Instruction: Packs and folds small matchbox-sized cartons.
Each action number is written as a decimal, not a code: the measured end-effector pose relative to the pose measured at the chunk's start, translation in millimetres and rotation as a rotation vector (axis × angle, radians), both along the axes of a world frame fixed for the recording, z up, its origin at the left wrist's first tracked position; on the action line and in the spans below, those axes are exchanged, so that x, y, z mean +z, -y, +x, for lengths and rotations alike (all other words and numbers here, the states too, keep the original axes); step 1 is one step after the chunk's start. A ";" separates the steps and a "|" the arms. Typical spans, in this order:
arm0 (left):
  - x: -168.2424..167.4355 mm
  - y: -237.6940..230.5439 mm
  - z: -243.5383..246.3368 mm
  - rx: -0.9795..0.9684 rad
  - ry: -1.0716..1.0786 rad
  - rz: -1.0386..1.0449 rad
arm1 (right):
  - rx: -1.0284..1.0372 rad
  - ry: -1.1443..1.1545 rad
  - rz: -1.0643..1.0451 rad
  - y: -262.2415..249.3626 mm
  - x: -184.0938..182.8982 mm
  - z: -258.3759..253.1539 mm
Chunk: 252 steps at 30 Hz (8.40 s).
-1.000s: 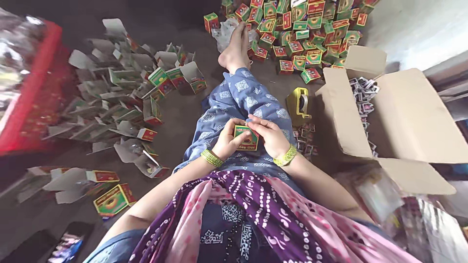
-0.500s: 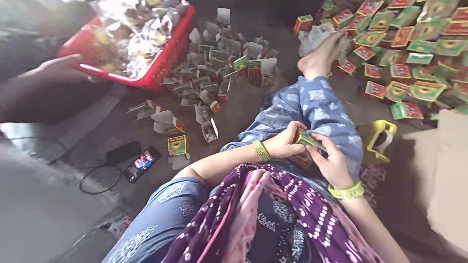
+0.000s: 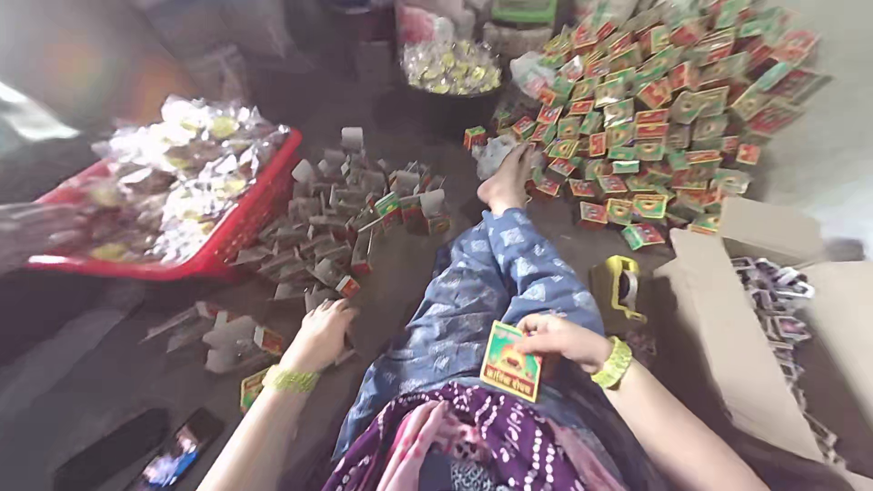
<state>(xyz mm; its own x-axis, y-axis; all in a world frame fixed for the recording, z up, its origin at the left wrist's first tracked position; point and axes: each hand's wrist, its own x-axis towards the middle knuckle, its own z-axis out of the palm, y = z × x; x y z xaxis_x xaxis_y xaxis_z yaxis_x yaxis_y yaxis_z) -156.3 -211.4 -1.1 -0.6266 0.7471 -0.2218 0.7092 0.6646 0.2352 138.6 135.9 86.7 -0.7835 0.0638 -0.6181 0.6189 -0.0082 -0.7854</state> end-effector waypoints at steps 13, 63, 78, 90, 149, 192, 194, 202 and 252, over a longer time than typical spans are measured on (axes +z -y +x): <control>11.1 -13.0 -1.8 -0.107 -0.075 0.426 | -1.013 -0.789 0.265 -129.8 137.9 -117.5; -5.8 -204.9 150.0 -0.355 0.923 0.921 | -0.697 0.483 1.006 -127.1 -125.8 155.7; -7.0 -205.6 154.2 -0.249 0.773 0.915 | -0.519 -0.677 1.025 52.1 -4.7 18.3; -13.7 -206.2 149.8 -0.261 0.683 0.878 | 0.084 -0.546 1.294 63.0 -19.6 8.3; -13.0 -200.9 153.1 -0.543 1.152 1.055 | -0.109 -0.818 0.812 23.1 -14.4 40.7; -9.1 -208.5 151.4 -0.315 1.164 1.033 | -1.167 0.039 0.687 -190.2 -101.1 131.6; -9.0 -207.6 151.1 -0.311 1.160 1.034 | -1.193 0.059 0.661 -177.9 -89.8 134.7; -12.0 -208.1 152.2 -0.322 1.188 1.050 | -1.166 0.270 0.676 -153.5 -107.7 148.5; -13.8 -206.0 148.9 -0.247 1.009 1.065 | -0.533 -0.962 0.386 41.7 -10.8 13.0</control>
